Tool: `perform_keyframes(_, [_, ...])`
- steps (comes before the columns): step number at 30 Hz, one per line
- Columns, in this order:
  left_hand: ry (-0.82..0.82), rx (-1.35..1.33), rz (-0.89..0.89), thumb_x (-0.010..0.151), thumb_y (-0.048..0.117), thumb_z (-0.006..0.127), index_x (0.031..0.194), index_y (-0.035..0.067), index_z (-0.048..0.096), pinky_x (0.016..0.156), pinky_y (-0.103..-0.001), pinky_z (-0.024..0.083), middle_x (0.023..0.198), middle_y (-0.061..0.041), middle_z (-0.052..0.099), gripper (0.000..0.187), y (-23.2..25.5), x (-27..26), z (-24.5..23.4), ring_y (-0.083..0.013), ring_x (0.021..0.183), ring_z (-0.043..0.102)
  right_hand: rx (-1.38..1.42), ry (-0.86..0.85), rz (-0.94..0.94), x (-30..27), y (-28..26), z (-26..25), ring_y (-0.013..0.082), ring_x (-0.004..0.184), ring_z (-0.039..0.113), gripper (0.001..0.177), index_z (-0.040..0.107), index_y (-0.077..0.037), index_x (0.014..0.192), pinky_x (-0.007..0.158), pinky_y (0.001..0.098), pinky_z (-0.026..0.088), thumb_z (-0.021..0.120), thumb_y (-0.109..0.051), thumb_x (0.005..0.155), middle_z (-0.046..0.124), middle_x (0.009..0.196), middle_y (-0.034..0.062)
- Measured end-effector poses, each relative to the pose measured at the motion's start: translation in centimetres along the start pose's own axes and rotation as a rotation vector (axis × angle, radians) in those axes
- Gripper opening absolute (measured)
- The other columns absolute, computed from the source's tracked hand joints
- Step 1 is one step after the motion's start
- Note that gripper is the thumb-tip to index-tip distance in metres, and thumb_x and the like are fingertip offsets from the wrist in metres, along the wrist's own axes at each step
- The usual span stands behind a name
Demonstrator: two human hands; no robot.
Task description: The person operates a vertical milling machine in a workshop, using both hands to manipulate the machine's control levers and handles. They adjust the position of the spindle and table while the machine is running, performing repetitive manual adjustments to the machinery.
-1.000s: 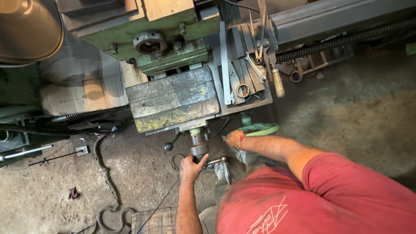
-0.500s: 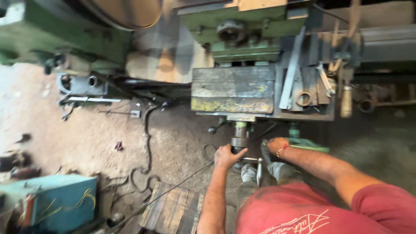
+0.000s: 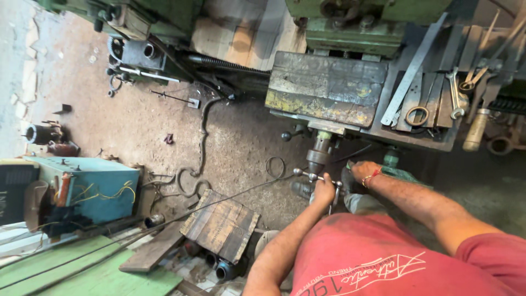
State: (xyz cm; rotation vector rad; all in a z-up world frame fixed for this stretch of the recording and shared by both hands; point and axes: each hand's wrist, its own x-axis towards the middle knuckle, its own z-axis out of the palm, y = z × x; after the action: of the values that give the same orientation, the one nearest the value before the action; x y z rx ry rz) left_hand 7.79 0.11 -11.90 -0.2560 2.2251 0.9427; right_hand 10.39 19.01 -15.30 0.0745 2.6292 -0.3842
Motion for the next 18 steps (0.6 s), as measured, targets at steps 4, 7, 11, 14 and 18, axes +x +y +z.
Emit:
perform_keyframes(4, [-0.006,-0.012,-0.086,0.102,0.061,0.033,0.123,-0.01,0.061,0.104,-0.052,0.046,0.123,-0.036,0.064,0.079,0.1,-0.1,-0.1,-0.05,0.124,0.058,-0.012,-0.052,0.028,-0.2,-0.3,-0.7,0.0325,0.099,0.075,0.036,0.061,-0.013,0.128,0.082,0.05,0.061,0.051,-0.033,0.1,0.075,0.108,0.0126])
perform_keyframes(7, [-0.012,0.026,-0.082,0.104,0.063,0.034,0.122,-0.009,0.061,0.101,-0.053,0.048,0.12,-0.034,0.065,0.08,0.2,-0.2,-0.8,-0.0482,0.121,0.06,-0.017,-0.036,0.036,-0.7,-0.4,-1.3,0.0318,0.101,0.075,0.035,0.06,-0.015,0.131,0.082,0.05,0.061,0.049,-0.027,0.099,0.075,0.11,0.0115])
perform_keyframes(11, [-0.226,-0.359,-0.197,0.106,0.056,0.034,0.109,-0.005,0.063,0.072,-0.049,0.06,0.097,-0.027,0.073,0.067,0.3,-0.3,-1.4,-0.0395,0.082,0.073,-0.029,-0.017,0.055,-0.8,-0.7,-1.9,0.0298,0.101,0.075,0.042,0.056,-0.018,0.14,0.081,0.049,0.062,0.046,-0.023,0.1,0.075,0.111,0.0096])
perform_keyframes(14, [-0.319,-0.455,-0.168,0.11,0.054,0.033,0.101,-0.003,0.065,0.056,-0.04,0.057,0.081,-0.018,0.074,0.066,0.0,-0.3,-1.9,-0.0264,0.061,0.07,-0.045,-0.008,0.054,-1.0,-0.7,-1.8,0.0283,0.101,0.075,0.045,0.054,-0.018,0.143,0.082,0.0471,0.062,0.048,-0.023,0.098,0.075,0.112,0.0085])
perform_keyframes(18, [-0.501,-0.657,-0.254,0.111,0.058,0.03,0.098,0.003,0.063,0.055,-0.04,0.057,0.077,-0.015,0.07,0.065,-0.4,-0.3,-2.6,-0.0253,0.058,0.066,-0.063,-0.032,0.051,-0.8,-0.7,-2.0,0.0272,0.102,0.075,0.045,0.054,-0.019,0.144,0.082,0.0466,0.062,0.047,-0.021,0.099,0.075,0.113,0.0077])
